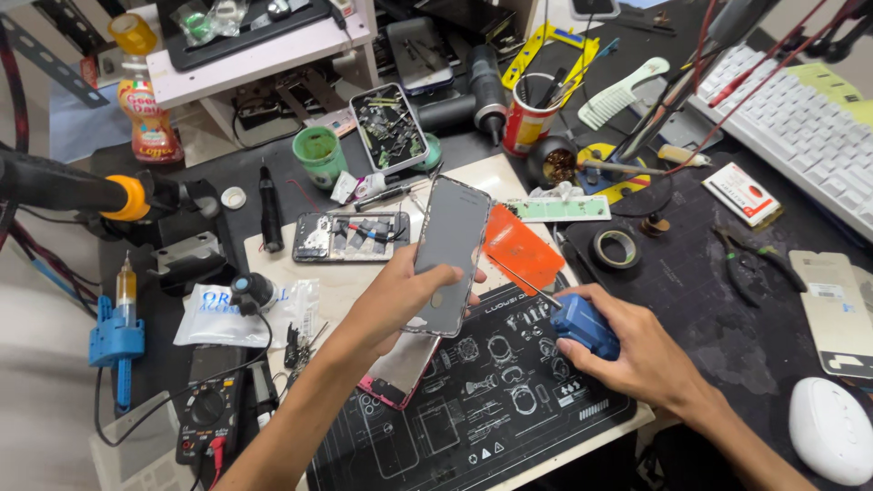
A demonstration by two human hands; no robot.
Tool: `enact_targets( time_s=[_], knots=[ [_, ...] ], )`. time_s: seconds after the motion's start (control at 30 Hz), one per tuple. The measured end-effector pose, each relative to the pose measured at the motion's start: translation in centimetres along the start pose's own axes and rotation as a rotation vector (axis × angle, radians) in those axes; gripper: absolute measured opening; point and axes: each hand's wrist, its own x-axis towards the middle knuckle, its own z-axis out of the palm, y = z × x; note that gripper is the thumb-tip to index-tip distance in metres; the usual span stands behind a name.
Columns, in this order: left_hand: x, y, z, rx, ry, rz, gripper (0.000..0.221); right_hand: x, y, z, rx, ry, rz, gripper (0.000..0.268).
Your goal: The person pries open a red phone case using an orange card, removes the back cover, and then uses a blue suction tool and a screwdriver on the interior components.
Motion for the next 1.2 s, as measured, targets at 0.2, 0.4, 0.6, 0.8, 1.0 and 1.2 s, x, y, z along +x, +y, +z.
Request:
enact_targets(
  time_s=[0.2, 0.4, 0.6, 0.8, 1.0, 1.2],
  knots=[
    [-0.8, -0.2, -1.2, 0.009, 0.037, -0.016, 0.035, 1.6, -1.2, -0.1, -0.057, -0.002, -0.097, 0.06],
    [-1.0, -0.6, -1.5, -0.013, 0.067, -0.055, 0.035, 1.5, -0.6, 0.4, -0.049, -0.007, -0.116, 0.058],
    [-0.9, -0.6, -1.2, -0.027, 0.064, -0.057, 0.032, 1.6, -0.2, 0.7, -0.065, -0.017, -0.062, 0.055],
    [-1.1, -0.4, -1.1, 0.083, 0.135, -0.094, 0.03, 1.6, 0.0, 1.5, -0.078, -0.074, 0.005, 0.056],
    [-1.0, -0.8, -1.1, 0.225, 0.173, -0.066, 0.027, 1.6, 0.5, 2.2, -0.141, -0.012, -0.098, 0.058],
    [-1.1, -1.2, -1.1, 0.446, 0.175, 0.053, 0.023, 1.6, 0.6, 2.3, -0.143, 0.028, -0.094, 0.056]
  ],
)
